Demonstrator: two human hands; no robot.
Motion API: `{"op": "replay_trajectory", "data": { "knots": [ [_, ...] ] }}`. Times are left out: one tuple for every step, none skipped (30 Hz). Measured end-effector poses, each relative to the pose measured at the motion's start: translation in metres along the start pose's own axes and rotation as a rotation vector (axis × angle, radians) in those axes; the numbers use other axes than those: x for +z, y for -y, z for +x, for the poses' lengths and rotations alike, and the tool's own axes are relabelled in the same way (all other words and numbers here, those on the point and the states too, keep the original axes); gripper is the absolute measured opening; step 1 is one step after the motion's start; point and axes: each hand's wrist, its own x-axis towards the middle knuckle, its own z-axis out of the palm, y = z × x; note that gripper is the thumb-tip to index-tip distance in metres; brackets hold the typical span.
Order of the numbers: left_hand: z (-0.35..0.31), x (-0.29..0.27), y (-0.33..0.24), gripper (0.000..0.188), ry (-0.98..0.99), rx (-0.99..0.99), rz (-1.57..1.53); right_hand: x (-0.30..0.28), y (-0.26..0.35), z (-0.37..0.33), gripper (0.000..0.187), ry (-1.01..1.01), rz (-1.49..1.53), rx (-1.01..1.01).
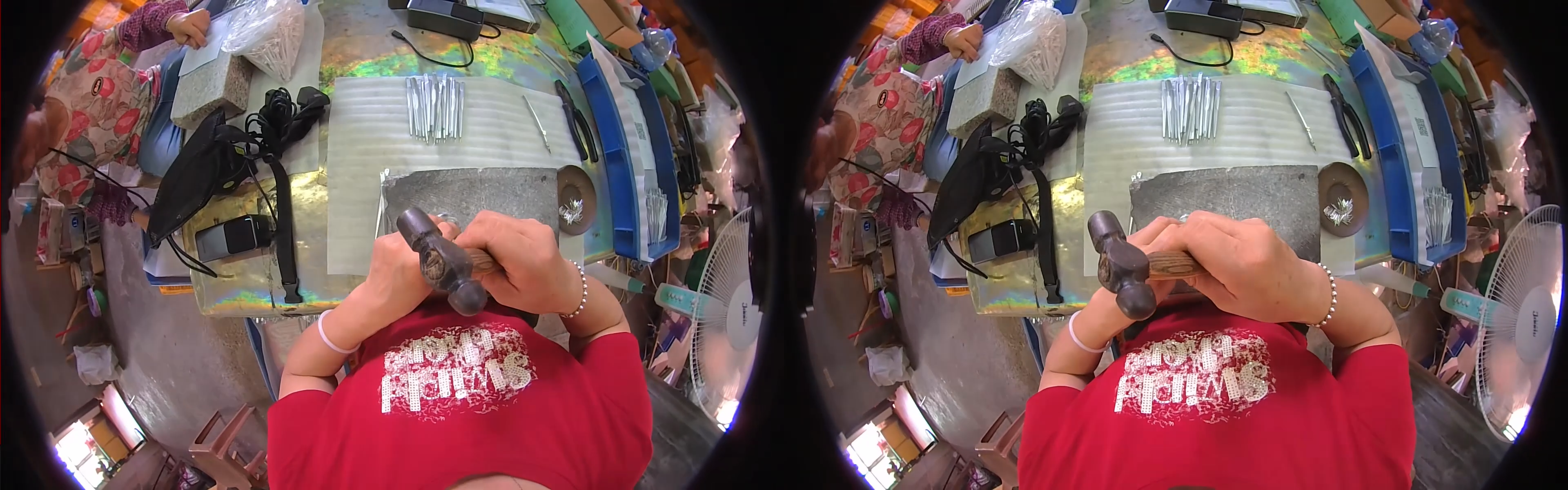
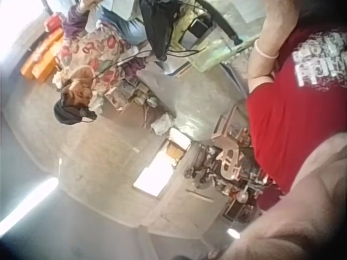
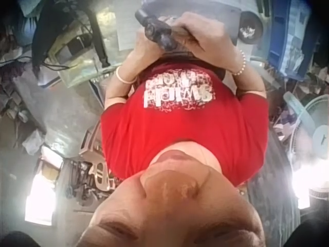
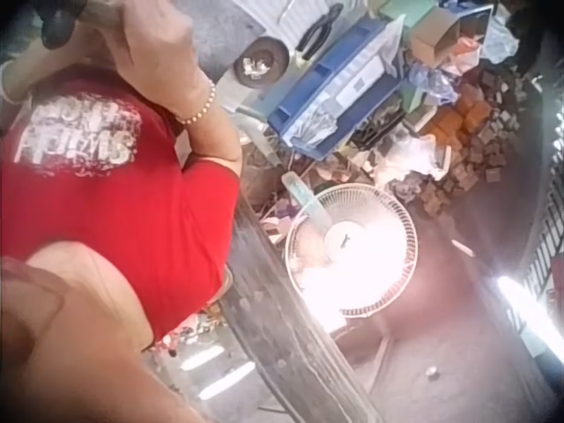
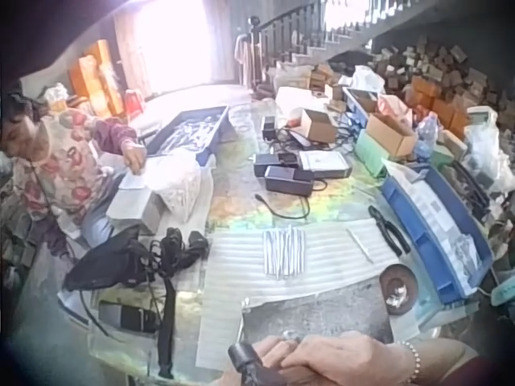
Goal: Marking and shaping small metal components using a hammer and punch on a stone block, followed by sorting the pieces.
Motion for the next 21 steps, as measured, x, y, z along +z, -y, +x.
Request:
{"op": "replay_trajectory", "data": {
  "knots": [
    [0.001,0.000,0.000,0.023,0.005,0.016,0.025,0.002,0.000,0.000,0.025,-0.009,0.012,-0.016],
    [0.002,0.000,0.001,0.022,0.011,0.032,0.049,0.003,0.000,0.001,0.026,-0.018,0.023,-0.031],
    [0.003,0.001,0.001,0.019,-0.023,0.035,0.007,0.002,0.000,0.001,0.026,-0.017,0.023,-0.031],
    [0.000,0.004,0.005,0.019,-0.025,0.032,0.008,0.001,0.000,0.000,0.028,-0.012,0.005,-0.036],
    [-0.005,0.009,0.014,0.019,-0.021,0.099,0.054,-0.001,0.000,0.000,0.031,-0.007,-0.013,-0.040],
    [-0.009,0.012,0.018,0.018,-0.015,0.167,0.100,-0.005,0.005,-0.001,0.031,-0.005,-0.011,-0.040],
    [0.005,-0.002,0.000,0.019,-0.037,0.065,0.099,-0.013,0.013,-0.002,0.033,-0.014,0.073,0.162],
    [0.006,-0.005,-0.005,0.020,-0.037,0.057,0.128,-0.019,0.022,-0.005,0.036,-0.014,0.164,0.354],
    [0.007,-0.005,-0.008,0.020,-0.036,0.049,0.157,-0.026,0.027,-0.013,0.039,-0.012,0.349,0.568],
    [0.008,-0.001,-0.005,0.021,-0.035,0.040,0.126,-0.028,0.025,-0.021,0.040,-0.077,0.401,0.515],
    [0.008,-0.002,-0.005,0.021,-0.031,0.043,0.121,-0.030,0.024,-0.028,0.041,-0.143,0.453,0.461],
    [0.008,-0.002,-0.005,0.021,-0.028,0.050,0.106,-0.037,0.032,-0.030,0.042,-0.118,0.477,0.519],
    [0.008,-0.003,-0.004,0.021,-0.025,0.055,0.094,-0.042,0.034,-0.036,0.042,-0.054,0.420,0.474],
    [0.008,-0.002,-0.003,0.021,-0.022,0.056,0.093,-0.047,0.035,-0.040,0.043,0.009,0.364,0.428],
    [0.007,-0.001,-0.001,0.021,-0.042,0.062,0.075,-0.052,0.033,-0.038,0.047,0.076,0.225,0.277],
    [0.007,0.001,0.001,0.020,-0.060,0.070,0.054,-0.054,0.034,-0.037,0.047,0.070,0.224,0.281],
    [0.007,0.002,0.003,0.018,-0.053,0.063,0.041,-0.054,0.037,-0.037,0.049,0.100,0.114,0.244],
    [0.008,0.003,0.003,0.018,-0.049,0.067,0.038,-0.054,0.038,-0.037,0.050,0.131,0.004,0.205],
    [0.008,0.002,0.001,0.018,-0.048,0.063,0.034,-0.051,0.038,-0.040,0.056,0.094,-0.023,0.187],
    [0.009,0.002,0.001,0.018,-0.048,0.059,0.029,-0.052,0.040,-0.041,0.056,0.092,-0.024,0.188],
    [0.008,0.002,0.001,0.018,-0.047,0.060,0.028,-0.054,0.043,-0.043,0.049,0.108,-0.097,0.188]
  ]
}}
